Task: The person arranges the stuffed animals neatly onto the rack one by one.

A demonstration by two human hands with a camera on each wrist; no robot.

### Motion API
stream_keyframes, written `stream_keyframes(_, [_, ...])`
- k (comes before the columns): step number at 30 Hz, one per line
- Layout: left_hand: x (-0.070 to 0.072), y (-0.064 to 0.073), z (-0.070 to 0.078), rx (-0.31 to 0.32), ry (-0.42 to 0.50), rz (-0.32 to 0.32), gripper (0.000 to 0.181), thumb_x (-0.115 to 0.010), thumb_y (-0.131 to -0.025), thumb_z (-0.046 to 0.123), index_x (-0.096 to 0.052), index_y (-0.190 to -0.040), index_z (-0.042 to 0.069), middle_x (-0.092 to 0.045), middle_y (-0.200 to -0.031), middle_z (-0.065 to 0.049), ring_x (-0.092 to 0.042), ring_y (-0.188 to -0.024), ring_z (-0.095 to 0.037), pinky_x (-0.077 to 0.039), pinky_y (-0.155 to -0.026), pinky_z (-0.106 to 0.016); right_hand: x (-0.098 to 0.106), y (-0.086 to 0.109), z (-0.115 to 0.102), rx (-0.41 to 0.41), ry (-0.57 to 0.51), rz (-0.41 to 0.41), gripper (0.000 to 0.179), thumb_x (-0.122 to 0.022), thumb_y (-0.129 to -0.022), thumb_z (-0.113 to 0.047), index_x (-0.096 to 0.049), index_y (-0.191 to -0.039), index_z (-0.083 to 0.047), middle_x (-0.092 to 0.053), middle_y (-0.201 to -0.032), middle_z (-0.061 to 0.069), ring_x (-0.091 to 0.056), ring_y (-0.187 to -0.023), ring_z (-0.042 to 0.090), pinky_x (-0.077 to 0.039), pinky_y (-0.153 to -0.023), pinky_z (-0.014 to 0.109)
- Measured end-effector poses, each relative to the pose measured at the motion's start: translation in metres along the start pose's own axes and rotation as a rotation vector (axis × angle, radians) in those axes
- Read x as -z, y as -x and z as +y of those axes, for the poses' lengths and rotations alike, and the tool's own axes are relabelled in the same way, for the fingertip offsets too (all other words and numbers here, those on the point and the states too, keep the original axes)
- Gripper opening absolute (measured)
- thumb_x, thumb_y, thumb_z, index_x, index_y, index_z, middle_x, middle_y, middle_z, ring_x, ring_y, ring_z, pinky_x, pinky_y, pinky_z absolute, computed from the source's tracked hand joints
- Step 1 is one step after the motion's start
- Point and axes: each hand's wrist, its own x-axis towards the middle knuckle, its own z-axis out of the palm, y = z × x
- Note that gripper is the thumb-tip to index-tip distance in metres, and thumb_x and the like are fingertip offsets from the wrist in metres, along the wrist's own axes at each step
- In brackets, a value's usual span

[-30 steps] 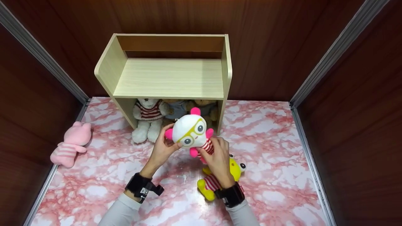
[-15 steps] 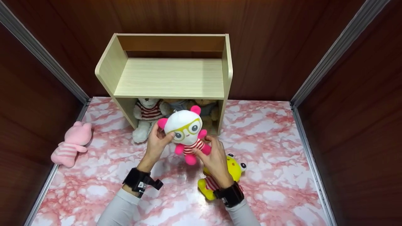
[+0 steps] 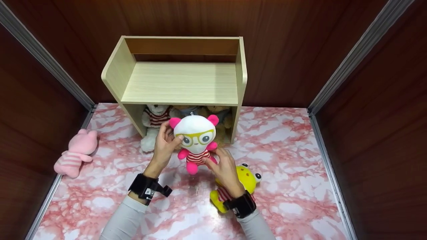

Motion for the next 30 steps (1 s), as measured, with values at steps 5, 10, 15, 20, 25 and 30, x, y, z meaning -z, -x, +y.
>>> stream_keyframes(5, [-0.003,0.001,0.002,0.035,0.034,0.011,0.068,-0.073,-0.086,0.003,-0.037,-0.142,-0.008,-0.054,-0.136,-0.03,-0.059,-0.125,-0.036,-0.049,-0.107,-0.04,-0.003,-0.001,-0.002,0.029,-0.009,0.066,0.022,-0.084,-0.086,-0.009,-0.074,-0.103,-0.001,-0.073,-0.1,0.011,-0.069,-0.092,0.031,-0.056,-0.079,0.046])
stream_keyframes(10, [-0.004,0.006,0.006,0.009,0.067,-0.04,0.067,-0.069,-0.092,0.009,-0.034,-0.147,-0.009,-0.044,-0.149,-0.03,-0.048,-0.139,-0.037,-0.041,-0.116,-0.04,0.0,-0.006,-0.008,0.028,-0.062,0.135,0.01,-0.081,-0.089,-0.006,-0.076,-0.096,-0.002,-0.074,-0.093,0.006,-0.068,-0.082,0.022,-0.055,-0.073,0.028])
stream_keyframes(15, [0.007,0.01,0.007,-0.054,0.067,-0.079,0.055,-0.057,-0.101,0.008,-0.035,-0.149,-0.008,-0.039,-0.155,-0.029,-0.039,-0.146,-0.042,-0.037,-0.119,-0.043,0.013,-0.02,-0.02,0.006,-0.137,0.19,0.007,-0.079,-0.089,0.0,-0.077,-0.096,0.0,-0.075,-0.087,0.008,-0.065,-0.076,0.013,-0.053,-0.07,0.016])
stream_keyframes(20, [0.025,0.015,0.002,-0.043,-0.013,-0.03,0.048,-0.054,-0.104,0.006,-0.039,-0.147,-0.008,-0.047,-0.15,-0.025,-0.043,-0.142,-0.044,-0.041,-0.115,-0.039,0.028,-0.046,-0.033,0.086,-0.09,0.251,0.009,-0.077,-0.085,0.011,-0.072,-0.093,0.009,-0.072,-0.085,0.019,-0.063,-0.076,0.014,-0.051,-0.075,0.013])
stream_keyframes(25, [0.041,0.021,-0.006,-0.027,-0.052,0.006,0.046,-0.053,-0.105,0.004,-0.04,-0.146,-0.01,-0.046,-0.148,-0.029,-0.045,-0.14,-0.042,-0.043,-0.113,-0.035,0.044,-0.076,-0.049,0.129,-0.07,0.307,0.007,-0.074,-0.086,0.014,-0.07,-0.091,0.011,-0.07,-0.084,0.021,-0.061,-0.077,0.012,-0.051,-0.075,0.015])
stream_keyframes(30, [0.051,0.026,-0.013,-0.011,-0.058,0.028,0.045,-0.053,-0.104,0.004,-0.04,-0.145,-0.012,-0.046,-0.147,-0.031,-0.044,-0.14,-0.043,-0.043,-0.111,-0.032,0.06,-0.109,-0.062,0.151,-0.1,0.342,0.004,-0.072,-0.09,0.007,-0.069,-0.092,0.008,-0.071,-0.088,0.017,-0.062,-0.079,0.011,-0.051,-0.076,0.017])
